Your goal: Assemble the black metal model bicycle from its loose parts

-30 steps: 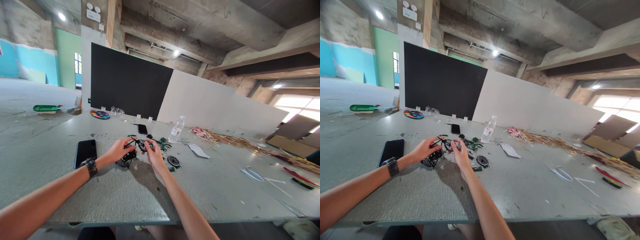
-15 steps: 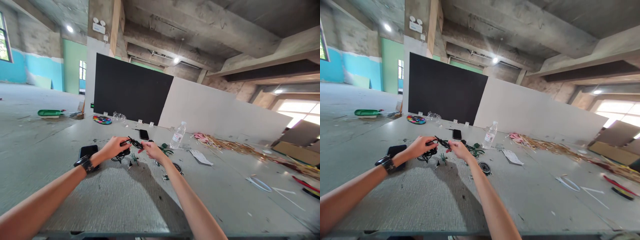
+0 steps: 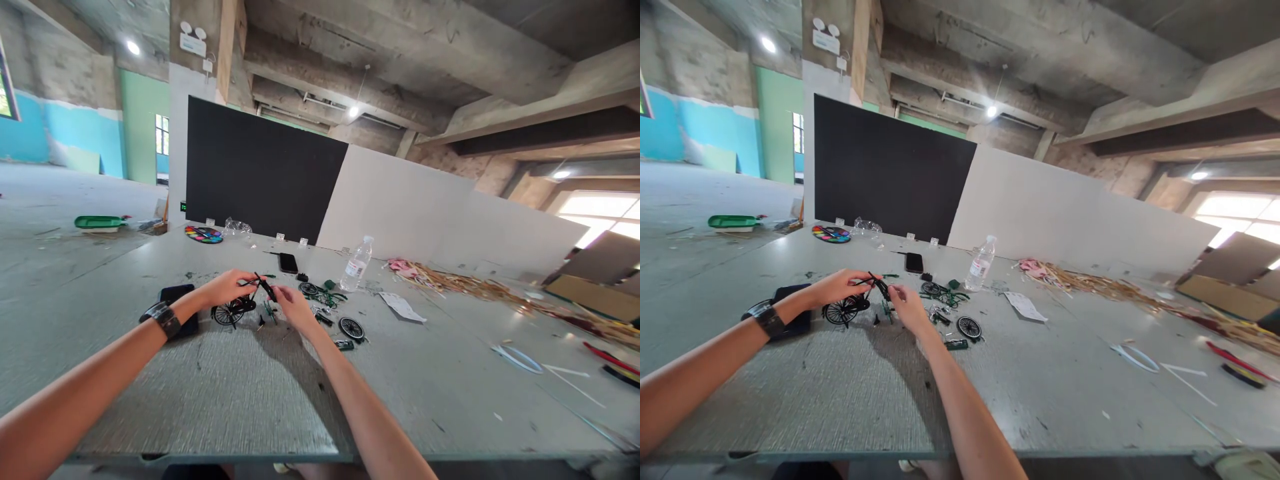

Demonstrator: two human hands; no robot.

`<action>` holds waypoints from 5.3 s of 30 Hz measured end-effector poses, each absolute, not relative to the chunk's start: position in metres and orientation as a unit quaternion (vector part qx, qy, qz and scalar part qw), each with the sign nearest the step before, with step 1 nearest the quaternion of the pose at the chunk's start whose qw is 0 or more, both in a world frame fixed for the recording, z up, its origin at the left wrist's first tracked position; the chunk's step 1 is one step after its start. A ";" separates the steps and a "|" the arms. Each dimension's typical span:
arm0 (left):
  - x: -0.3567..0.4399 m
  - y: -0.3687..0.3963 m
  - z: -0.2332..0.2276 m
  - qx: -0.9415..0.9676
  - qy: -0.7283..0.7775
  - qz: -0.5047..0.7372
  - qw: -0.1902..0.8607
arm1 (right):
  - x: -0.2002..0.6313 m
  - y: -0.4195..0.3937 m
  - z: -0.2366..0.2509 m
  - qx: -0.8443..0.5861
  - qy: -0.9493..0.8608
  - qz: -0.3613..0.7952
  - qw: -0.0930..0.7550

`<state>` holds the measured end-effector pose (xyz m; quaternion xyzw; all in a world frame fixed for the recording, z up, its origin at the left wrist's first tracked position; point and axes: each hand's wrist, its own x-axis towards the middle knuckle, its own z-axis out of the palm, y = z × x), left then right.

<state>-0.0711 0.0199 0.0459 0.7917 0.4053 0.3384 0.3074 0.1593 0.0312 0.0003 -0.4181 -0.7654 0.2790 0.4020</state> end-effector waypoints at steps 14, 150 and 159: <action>-0.063 0.008 0.040 0.652 0.324 0.342 0.594 | 0.156 0.016 0.006 -0.434 -0.741 0.223 0.462; -0.080 0.028 0.023 0.588 0.390 0.395 0.588 | 0.248 0.023 0.048 -0.619 -0.691 -0.074 0.367; -0.072 0.021 0.021 0.601 0.373 0.375 0.599 | 0.256 0.021 0.053 -0.678 -0.655 -0.089 0.323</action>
